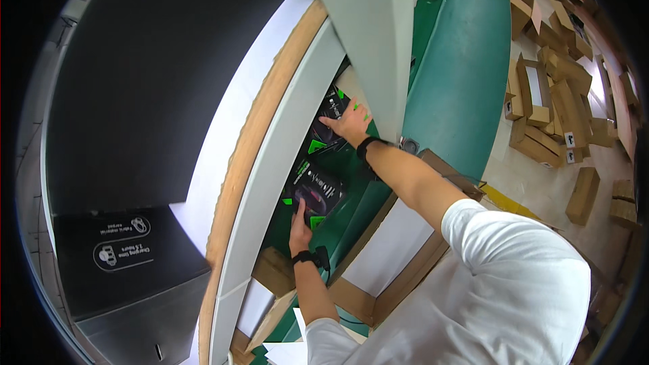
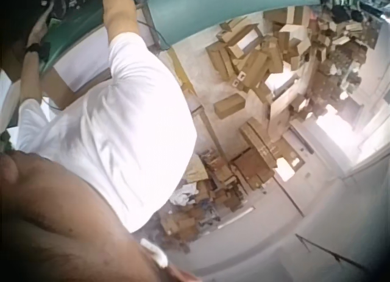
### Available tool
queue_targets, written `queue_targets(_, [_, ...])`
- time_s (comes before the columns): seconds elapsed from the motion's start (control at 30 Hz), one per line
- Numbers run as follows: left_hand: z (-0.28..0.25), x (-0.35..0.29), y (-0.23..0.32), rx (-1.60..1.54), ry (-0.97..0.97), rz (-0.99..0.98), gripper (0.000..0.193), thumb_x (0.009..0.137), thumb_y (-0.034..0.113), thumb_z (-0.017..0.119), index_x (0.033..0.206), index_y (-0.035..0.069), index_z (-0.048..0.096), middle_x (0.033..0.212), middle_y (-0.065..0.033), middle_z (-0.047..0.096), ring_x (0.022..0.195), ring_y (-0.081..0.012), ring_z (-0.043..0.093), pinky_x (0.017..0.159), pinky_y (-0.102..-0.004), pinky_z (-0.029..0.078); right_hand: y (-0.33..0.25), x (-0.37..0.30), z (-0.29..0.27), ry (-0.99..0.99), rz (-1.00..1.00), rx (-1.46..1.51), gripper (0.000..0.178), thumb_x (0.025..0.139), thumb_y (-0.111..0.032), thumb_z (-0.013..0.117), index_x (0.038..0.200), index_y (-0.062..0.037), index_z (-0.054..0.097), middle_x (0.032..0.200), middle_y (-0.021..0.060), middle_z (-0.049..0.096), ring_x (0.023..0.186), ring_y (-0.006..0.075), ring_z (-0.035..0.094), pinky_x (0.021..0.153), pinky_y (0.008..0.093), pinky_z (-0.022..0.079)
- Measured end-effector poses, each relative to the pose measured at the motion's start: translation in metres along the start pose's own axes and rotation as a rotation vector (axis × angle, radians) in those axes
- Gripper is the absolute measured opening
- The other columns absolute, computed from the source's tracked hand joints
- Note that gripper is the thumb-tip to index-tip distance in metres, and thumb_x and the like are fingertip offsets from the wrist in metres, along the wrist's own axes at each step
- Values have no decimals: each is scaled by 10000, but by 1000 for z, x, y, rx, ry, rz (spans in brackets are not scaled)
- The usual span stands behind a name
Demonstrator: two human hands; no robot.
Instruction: Packing boxed electronic products into a larger shipping container on a factory floor.
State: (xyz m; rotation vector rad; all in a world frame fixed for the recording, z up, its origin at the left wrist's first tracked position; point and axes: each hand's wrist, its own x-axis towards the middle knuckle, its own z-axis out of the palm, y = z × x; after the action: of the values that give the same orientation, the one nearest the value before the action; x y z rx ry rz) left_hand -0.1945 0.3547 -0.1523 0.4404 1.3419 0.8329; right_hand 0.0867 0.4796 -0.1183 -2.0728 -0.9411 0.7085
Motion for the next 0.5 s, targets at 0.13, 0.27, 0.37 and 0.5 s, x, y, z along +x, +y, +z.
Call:
queue_targets(0.13, [-23,-2,-6,-57,74,4,648,847,314,692,1315,-39,417,1309,-122,488,1163,-230,486,1005,-335,382,-17,12,1,-611,184,-148,1106,562,-732,716,1279,70,461,1352,233,413,1259,347,414,1020,486,335])
queue_targets(0.27, [-40,-8,-21,-178,90,38,634,854,325,680,1323,-17,425,1317,-109,482,1166,-227,475,1017,-349,370,11,-3,26,-306,28,-267,907,566,-615,793,1174,21,571,1314,232,455,1174,343,506,960,404,442])
queue_targets(0.37, [-68,-32,-29,-263,205,32,638,849,339,677,1335,13,422,1323,-103,475,1198,-239,453,1024,-381,368,1,-12,56,-811,193,-155,1008,555,-587,816,1259,45,468,1358,252,397,1255,370,417,1007,406,408])
queue_targets(0.5, [-43,-22,-14,-245,149,3,695,832,364,691,1362,31,389,1353,-93,455,1212,-248,451,1021,-392,380,28,22,127,-341,-37,167,908,548,-549,830,1166,49,541,1101,241,615,1005,301,629,864,347,502])
